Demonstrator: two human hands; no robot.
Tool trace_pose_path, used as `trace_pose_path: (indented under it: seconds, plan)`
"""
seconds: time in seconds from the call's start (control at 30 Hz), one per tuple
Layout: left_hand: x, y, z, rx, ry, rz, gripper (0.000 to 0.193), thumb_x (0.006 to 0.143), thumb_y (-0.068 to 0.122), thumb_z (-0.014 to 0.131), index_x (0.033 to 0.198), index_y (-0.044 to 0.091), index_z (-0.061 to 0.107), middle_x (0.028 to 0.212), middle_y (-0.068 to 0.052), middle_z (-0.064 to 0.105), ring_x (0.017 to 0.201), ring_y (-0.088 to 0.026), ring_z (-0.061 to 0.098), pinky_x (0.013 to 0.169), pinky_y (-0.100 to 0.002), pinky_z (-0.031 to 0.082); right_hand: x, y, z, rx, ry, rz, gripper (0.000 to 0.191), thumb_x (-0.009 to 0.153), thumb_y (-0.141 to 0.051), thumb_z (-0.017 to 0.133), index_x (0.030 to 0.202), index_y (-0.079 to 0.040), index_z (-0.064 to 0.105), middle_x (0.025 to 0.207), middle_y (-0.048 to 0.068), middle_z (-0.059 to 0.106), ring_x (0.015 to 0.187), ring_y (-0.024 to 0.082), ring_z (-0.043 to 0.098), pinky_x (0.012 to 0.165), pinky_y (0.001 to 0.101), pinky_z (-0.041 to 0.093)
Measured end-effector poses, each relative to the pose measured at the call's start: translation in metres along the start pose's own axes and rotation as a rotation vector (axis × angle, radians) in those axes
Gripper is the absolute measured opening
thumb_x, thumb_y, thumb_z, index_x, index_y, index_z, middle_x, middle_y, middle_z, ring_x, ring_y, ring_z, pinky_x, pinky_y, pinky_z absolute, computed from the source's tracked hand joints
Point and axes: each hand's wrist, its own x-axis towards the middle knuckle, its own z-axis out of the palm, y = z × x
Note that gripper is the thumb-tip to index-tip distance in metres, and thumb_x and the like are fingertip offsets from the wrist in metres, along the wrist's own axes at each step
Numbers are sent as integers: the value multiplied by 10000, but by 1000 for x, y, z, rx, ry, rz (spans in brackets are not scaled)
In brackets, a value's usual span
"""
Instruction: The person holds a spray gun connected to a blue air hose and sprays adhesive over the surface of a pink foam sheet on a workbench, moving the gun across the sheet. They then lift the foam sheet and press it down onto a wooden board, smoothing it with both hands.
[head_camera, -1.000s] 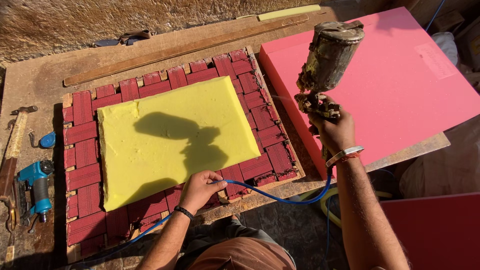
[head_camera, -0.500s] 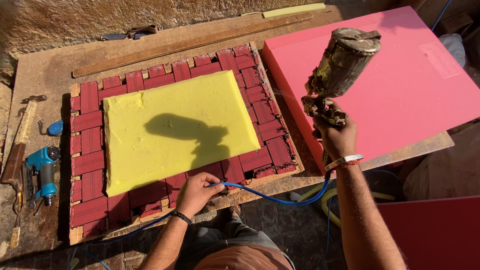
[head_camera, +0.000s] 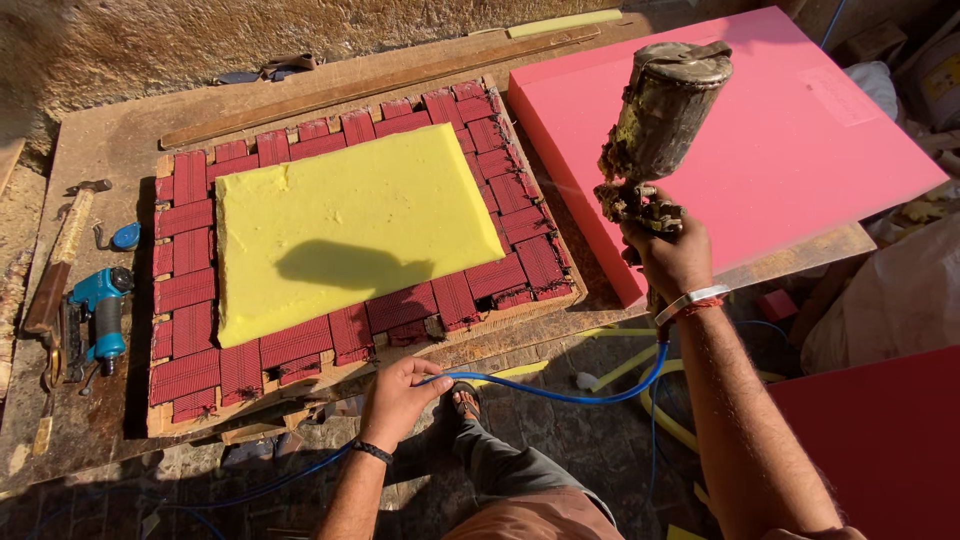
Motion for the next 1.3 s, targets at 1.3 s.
trace_pose_path:
  seconds: [1.3]
  plan:
    - [-53, 66, 138, 144, 77, -120, 291, 760, 230, 893, 1000, 121, 769, 765, -32, 802, 684, -112, 737, 624, -286, 523, -19, 9, -120, -29, -190, 31, 571, 893, -77, 731, 1444, -120, 585, 969, 77, 767, 773, 121, 740, 633, 294, 623]
